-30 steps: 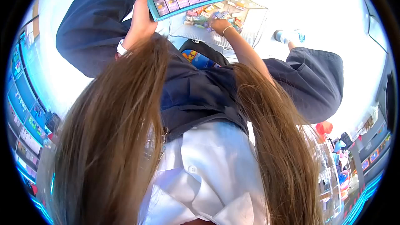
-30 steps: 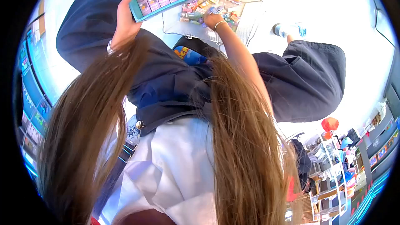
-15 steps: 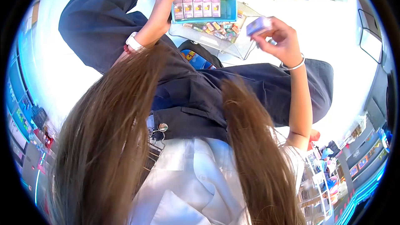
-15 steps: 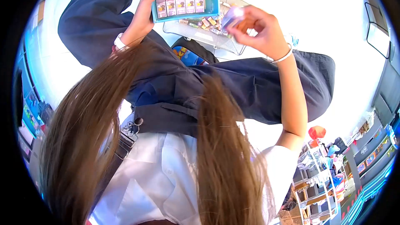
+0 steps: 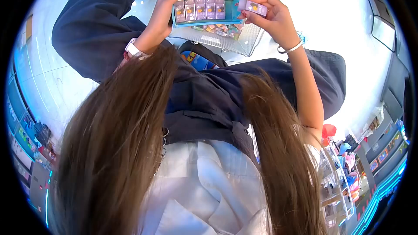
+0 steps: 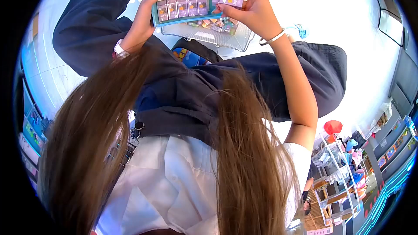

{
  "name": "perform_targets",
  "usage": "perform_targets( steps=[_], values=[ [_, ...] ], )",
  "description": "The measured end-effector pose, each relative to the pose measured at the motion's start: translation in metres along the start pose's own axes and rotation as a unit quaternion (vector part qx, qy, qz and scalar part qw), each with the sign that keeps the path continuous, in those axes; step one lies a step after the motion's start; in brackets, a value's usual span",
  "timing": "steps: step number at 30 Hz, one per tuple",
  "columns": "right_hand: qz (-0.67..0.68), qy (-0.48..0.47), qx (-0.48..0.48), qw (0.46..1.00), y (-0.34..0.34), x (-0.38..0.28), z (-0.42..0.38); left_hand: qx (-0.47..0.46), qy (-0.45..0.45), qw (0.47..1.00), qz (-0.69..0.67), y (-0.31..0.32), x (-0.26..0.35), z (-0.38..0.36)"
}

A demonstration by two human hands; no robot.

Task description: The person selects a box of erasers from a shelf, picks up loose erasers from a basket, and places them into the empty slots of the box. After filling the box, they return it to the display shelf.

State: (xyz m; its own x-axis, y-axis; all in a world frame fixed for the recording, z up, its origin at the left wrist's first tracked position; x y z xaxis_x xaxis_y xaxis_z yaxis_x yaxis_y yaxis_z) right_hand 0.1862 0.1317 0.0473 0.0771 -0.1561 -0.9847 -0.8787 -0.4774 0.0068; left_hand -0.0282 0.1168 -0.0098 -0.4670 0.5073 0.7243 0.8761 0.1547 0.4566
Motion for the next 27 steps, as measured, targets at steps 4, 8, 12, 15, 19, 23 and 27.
perform_targets(
  steps=[4, 8, 12, 15, 19, 23, 27],
  values=[
    [-0.156, -0.044, 0.074, 0.984, 0.0, -0.008, -0.002, 0.012, -0.01, 1.0, -0.007, -0.005, -0.007, 0.005],
    [-0.357, -0.078, 0.144, 0.92, 0.008, -0.028, -0.007, 0.043, 0.021, 0.998, 0.046, -0.021, -0.015, 0.015],
    [-0.386, -0.082, 0.171, 0.903, 0.017, -0.023, -0.01, 0.039, 0.044, 0.997, 0.047, -0.013, -0.017, 0.009],
    [-0.399, -0.089, 0.181, 0.895, 0.021, -0.016, -0.01, 0.031, 0.035, 0.998, 0.03, -0.008, -0.018, 0.005],
    [-0.397, -0.061, 0.176, 0.898, 0.027, -0.011, -0.011, 0.036, 0.014, 0.998, 0.057, -0.001, -0.023, -0.002],
    [-0.471, -0.037, 0.145, 0.869, 0.034, -0.005, -0.014, 0.032, 0.037, 0.996, 0.078, 0.004, -0.021, -0.007],
    [-0.485, -0.042, 0.142, 0.862, 0.035, -0.001, -0.015, 0.018, 0.05, 0.993, 0.101, 0.004, -0.025, -0.006]
  ],
)
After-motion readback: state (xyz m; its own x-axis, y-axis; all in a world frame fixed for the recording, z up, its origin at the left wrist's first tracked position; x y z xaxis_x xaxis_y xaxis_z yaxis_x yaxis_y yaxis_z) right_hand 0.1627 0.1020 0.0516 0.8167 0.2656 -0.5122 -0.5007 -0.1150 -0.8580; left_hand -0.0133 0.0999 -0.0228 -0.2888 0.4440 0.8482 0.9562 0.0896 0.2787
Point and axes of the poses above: each hand's wrist, its own z-axis towards the middle knuckle, its own y-axis out of the palm, x = y × z, the point moved 9 cm from there along z, towards the middle knuckle
